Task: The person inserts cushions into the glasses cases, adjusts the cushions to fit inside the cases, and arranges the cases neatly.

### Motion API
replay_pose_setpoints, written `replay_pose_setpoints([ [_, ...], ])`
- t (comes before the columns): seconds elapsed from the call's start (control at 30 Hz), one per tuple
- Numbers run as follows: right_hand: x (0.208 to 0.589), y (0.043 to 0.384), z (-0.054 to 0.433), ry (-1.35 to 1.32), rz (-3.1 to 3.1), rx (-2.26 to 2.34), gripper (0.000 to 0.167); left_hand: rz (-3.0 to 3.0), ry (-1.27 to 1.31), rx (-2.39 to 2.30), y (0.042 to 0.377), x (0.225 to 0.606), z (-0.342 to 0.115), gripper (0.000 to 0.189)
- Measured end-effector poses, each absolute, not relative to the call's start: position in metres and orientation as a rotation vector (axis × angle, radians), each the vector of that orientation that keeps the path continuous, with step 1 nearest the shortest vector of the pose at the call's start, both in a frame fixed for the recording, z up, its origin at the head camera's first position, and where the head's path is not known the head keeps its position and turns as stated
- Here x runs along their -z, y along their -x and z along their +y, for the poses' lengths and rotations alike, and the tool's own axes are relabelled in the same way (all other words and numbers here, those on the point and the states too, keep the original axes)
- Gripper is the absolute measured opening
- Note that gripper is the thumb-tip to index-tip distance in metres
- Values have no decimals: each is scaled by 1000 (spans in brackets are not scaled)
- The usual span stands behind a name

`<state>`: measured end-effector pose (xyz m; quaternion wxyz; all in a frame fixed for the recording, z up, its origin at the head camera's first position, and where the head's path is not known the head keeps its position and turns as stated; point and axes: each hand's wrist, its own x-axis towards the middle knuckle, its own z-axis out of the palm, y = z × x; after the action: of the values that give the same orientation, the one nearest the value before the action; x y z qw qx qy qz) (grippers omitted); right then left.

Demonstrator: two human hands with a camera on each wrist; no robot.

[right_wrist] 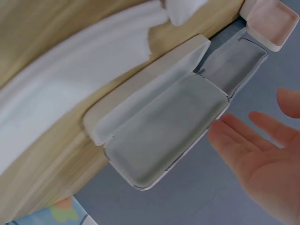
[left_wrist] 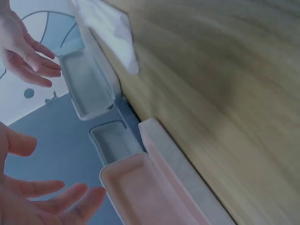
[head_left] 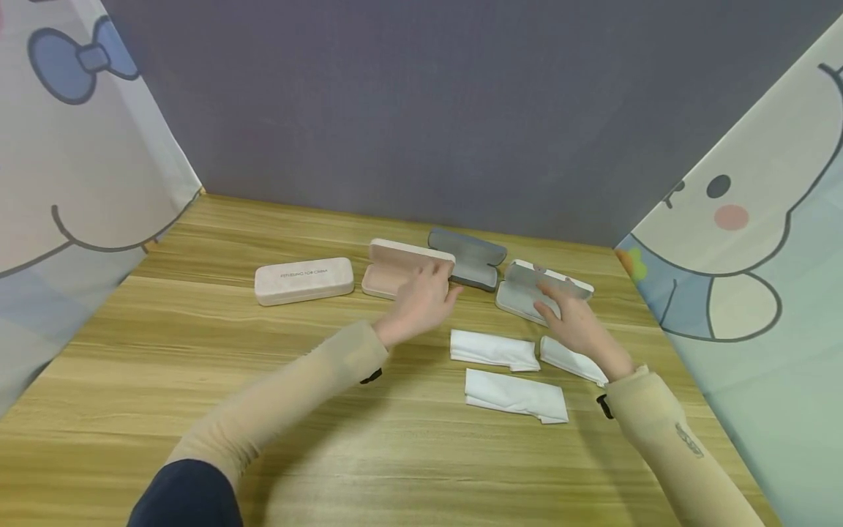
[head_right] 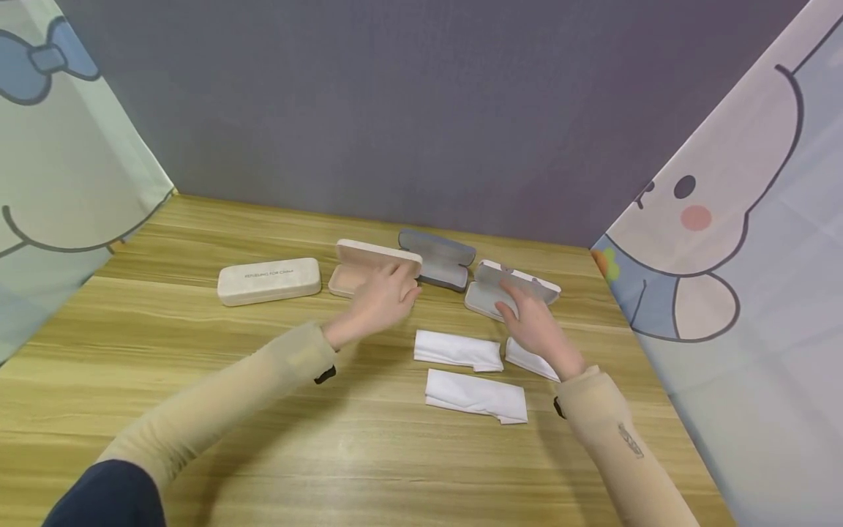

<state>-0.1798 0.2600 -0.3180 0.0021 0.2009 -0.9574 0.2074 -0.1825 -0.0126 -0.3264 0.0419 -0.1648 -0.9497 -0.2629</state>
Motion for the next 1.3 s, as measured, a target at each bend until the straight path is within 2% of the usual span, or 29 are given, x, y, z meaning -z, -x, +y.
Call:
replay_pose_setpoints([
  [0.2,328,177,267,-588,-3067,-606,45,-2925,546,785,180,336,-6,59],
  [0.8,358,168,275,-710,-3062,-479,37,-2988,660,727,175,356,4,48],
  [1.3,371,166,271,-767,-3024,-363,37,-3072,737,627,177,368,12,24],
])
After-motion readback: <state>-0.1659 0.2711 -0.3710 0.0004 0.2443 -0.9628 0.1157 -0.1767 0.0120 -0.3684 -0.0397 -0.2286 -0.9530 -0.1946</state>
